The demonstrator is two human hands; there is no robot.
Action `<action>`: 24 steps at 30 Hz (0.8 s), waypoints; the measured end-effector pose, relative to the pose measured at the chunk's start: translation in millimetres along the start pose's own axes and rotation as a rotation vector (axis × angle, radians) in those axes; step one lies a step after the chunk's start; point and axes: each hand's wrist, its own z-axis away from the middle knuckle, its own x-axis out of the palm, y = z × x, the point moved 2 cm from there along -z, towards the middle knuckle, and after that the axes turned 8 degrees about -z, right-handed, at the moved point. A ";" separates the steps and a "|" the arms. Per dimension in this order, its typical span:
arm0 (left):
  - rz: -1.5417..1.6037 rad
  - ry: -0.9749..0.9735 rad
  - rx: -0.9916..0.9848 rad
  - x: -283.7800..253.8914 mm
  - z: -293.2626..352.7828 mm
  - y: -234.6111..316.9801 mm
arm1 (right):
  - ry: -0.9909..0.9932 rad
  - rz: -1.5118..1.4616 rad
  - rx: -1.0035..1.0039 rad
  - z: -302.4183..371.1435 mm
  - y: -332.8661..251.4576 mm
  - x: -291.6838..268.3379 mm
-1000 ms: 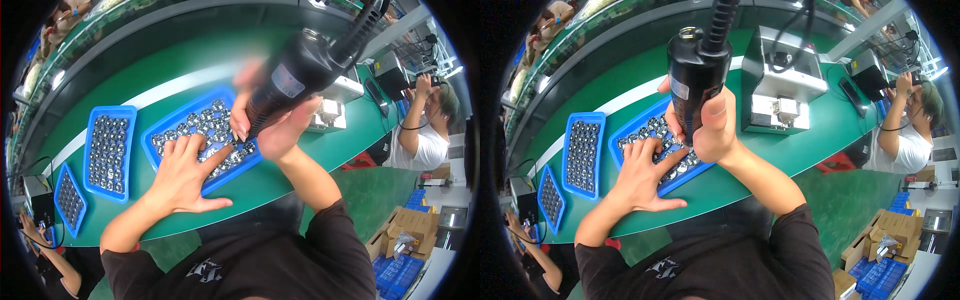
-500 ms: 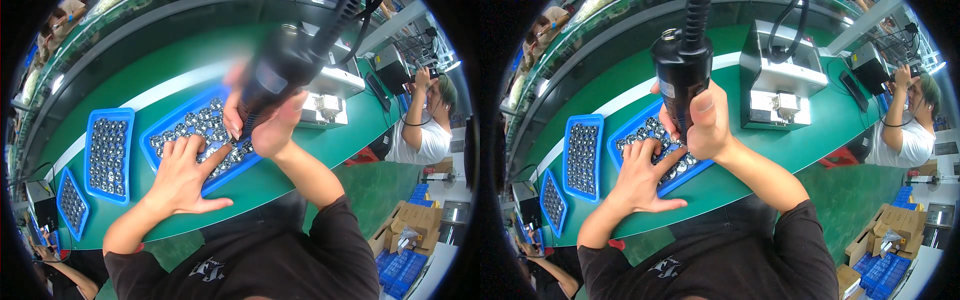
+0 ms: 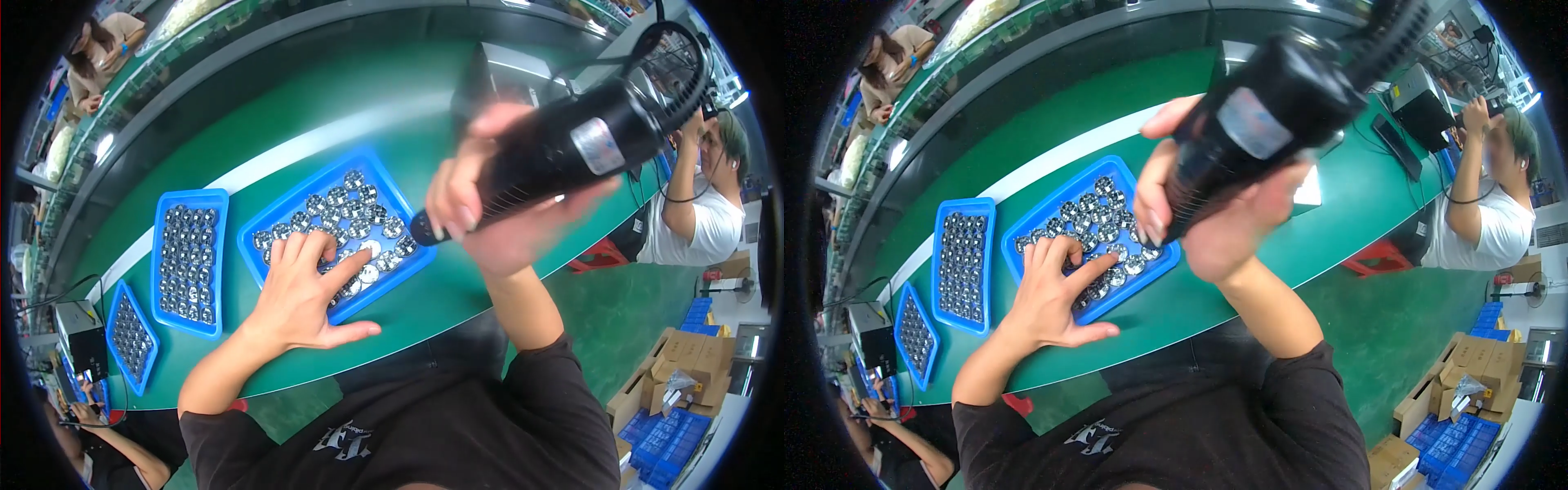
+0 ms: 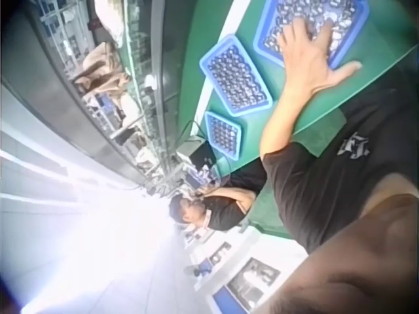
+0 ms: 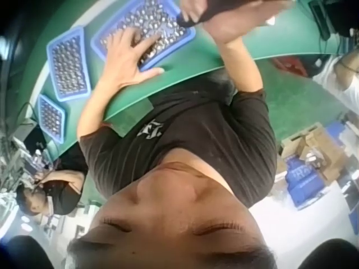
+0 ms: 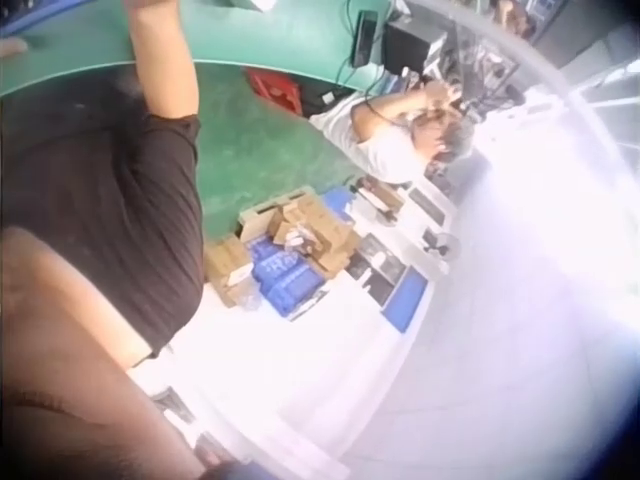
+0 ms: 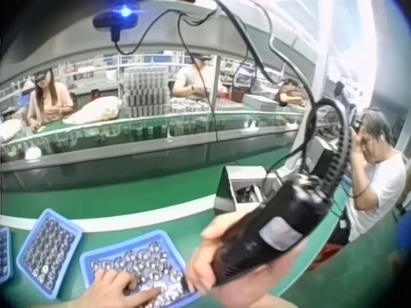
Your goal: The person fastens screws into electronic components organized on a blue tray, using an electric screwdriver.
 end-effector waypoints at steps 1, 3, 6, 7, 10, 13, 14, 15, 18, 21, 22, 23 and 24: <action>-0.005 -0.002 0.007 0.9 -3.1 -0.8 | -0.031 0.006 -0.027 2.2 -7.2 -1.1; -0.027 0.113 -0.017 0.5 -7.0 -0.7 | -0.016 -0.019 -0.053 13.6 -21.6 0.1; -0.025 0.235 0.070 -6.3 -34.2 0.0 | -0.020 -0.037 -0.068 35.7 -42.3 -4.9; -0.025 0.238 0.084 -13.4 -46.5 4.3 | 0.002 -0.054 -0.072 43.6 -46.7 -5.6; -0.015 0.091 0.160 -13.6 -68.3 2.9 | 0.061 -0.069 -0.082 61.6 -49.8 -7.2; -0.016 0.027 0.214 -8.3 -76.1 4.1 | 0.154 -0.030 -0.047 75.6 -48.7 -13.7; -0.010 0.008 0.231 -6.0 -76.7 4.1 | 0.193 0.000 -0.018 79.4 -48.3 -15.0; -0.023 -0.015 0.237 -6.4 -78.8 6.3 | 0.219 -0.001 -0.004 81.5 -47.6 -16.5; -0.028 -0.042 0.304 2.8 -85.0 8.9 | 0.237 0.017 0.026 85.3 -47.4 -22.8; -0.151 -0.093 0.363 5.2 -90.8 12.7 | 0.260 -0.010 0.064 87.1 -45.9 -26.6; -0.158 -0.097 0.367 4.4 -92.7 13.8 | 0.266 -0.006 0.080 86.5 -45.1 -28.0; -0.215 -0.124 0.374 4.6 -94.7 14.8 | 0.300 0.008 0.108 85.8 -45.4 -27.6; -0.272 -0.148 0.382 4.0 -96.6 15.9 | 0.267 0.071 0.125 84.6 -46.8 -29.8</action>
